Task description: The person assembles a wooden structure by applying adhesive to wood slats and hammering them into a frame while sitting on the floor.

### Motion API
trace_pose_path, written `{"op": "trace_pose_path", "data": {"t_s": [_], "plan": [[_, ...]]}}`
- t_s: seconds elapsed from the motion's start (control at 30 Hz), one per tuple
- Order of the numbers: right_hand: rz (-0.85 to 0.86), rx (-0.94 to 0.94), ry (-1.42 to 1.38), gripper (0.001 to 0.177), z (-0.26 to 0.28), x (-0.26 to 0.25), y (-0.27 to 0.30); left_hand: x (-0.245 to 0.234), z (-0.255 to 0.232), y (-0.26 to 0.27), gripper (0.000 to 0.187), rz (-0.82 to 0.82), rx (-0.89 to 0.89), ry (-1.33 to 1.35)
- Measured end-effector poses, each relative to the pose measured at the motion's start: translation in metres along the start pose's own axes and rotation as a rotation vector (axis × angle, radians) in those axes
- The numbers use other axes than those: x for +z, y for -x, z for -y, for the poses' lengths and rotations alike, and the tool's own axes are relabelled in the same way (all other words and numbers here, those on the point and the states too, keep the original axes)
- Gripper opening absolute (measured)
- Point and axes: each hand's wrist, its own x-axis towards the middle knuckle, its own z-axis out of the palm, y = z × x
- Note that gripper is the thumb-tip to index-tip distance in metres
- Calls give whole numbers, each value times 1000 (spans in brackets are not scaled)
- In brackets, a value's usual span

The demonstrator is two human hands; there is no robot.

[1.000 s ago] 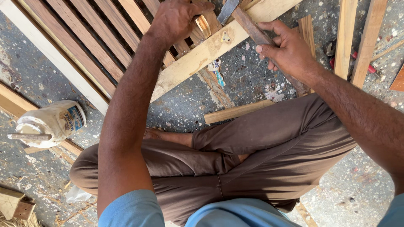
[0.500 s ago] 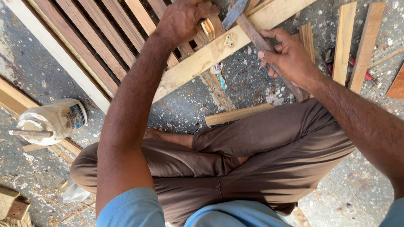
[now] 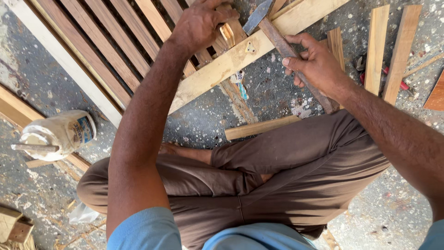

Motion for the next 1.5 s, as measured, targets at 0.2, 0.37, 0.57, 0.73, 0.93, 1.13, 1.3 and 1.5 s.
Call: {"op": "trace_pose_path", "data": {"t_s": [0.2, 0.37, 0.57, 0.73, 0.93, 1.13, 1.3, 1.5], "plan": [[-10, 5, 9, 57, 3, 0, 2, 1, 0, -1, 43, 106, -89, 136], [-98, -162, 120, 54, -2, 1, 6, 8, 3, 1, 45, 173, -148, 176], [-343, -742, 533, 41, -15, -5, 14, 9, 2, 0, 39, 137, -127, 185], [-411, -802, 705, 43, -30, 2, 13, 11, 4, 1, 42, 218, -207, 236], [-308, -639, 955, 48, -24, 7, 6, 17, 4, 2, 37, -50, -16, 99], [-419, -933, 543, 35, -26, 6, 11, 28, 14, 2, 24, 173, -148, 267], [-351, -724, 846, 37, -12, 6, 23, 16, 6, -1, 37, -36, -11, 125], [-366, -713, 480, 26, -26, 11, 25, 16, 1, -7, 25, 410, -463, 351]]}}
